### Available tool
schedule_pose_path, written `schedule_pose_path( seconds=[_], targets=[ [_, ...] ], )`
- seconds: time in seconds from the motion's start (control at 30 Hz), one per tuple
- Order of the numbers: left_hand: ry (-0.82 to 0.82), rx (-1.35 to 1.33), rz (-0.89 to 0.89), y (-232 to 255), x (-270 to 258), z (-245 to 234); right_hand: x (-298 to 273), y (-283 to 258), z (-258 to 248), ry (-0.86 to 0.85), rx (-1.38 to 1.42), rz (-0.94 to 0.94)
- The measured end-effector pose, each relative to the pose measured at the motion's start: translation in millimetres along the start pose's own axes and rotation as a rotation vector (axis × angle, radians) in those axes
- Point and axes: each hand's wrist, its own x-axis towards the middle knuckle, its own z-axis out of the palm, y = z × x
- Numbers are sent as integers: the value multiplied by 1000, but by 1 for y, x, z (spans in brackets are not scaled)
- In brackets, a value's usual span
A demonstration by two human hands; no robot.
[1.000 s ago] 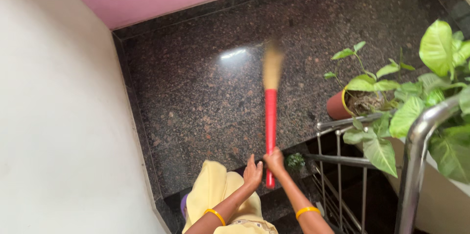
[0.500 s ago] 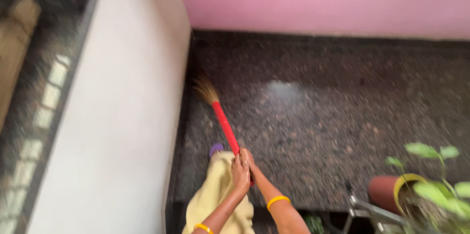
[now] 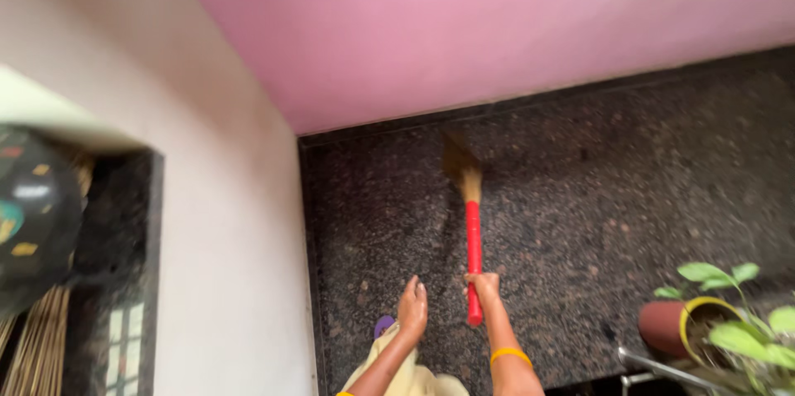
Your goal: The person sweeps a flight of dark stone stairs and an adjacent landing area using a broom, moving the debris across the surfaces.
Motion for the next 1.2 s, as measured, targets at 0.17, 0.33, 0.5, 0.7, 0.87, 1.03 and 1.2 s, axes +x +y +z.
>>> schedule_pose_path(
  seconds=[0.17,0.33,0.5,0.7,0.87,1.03,1.2],
  targets=[
    [-123,32,-11,20,-11,6,4,-14,-46,172,207,-1],
    [-324,163,-47,42,-46,40,18,-6,-105,265,476,6],
    [-592,168,21,71,-70,91,31,32,-187,439,705,107],
    [-695,177,255,110,-68,162,7,58,-228,529,651,50],
    [-795,251,315,134,-76,203,-86,121,-232,522,156,46],
    [-982,393,14,130,-106,211,-147,174,-245,370,181,126],
    [-986,466,270,122,-114,195,-148,189,-231,497,262,238]
  ],
)
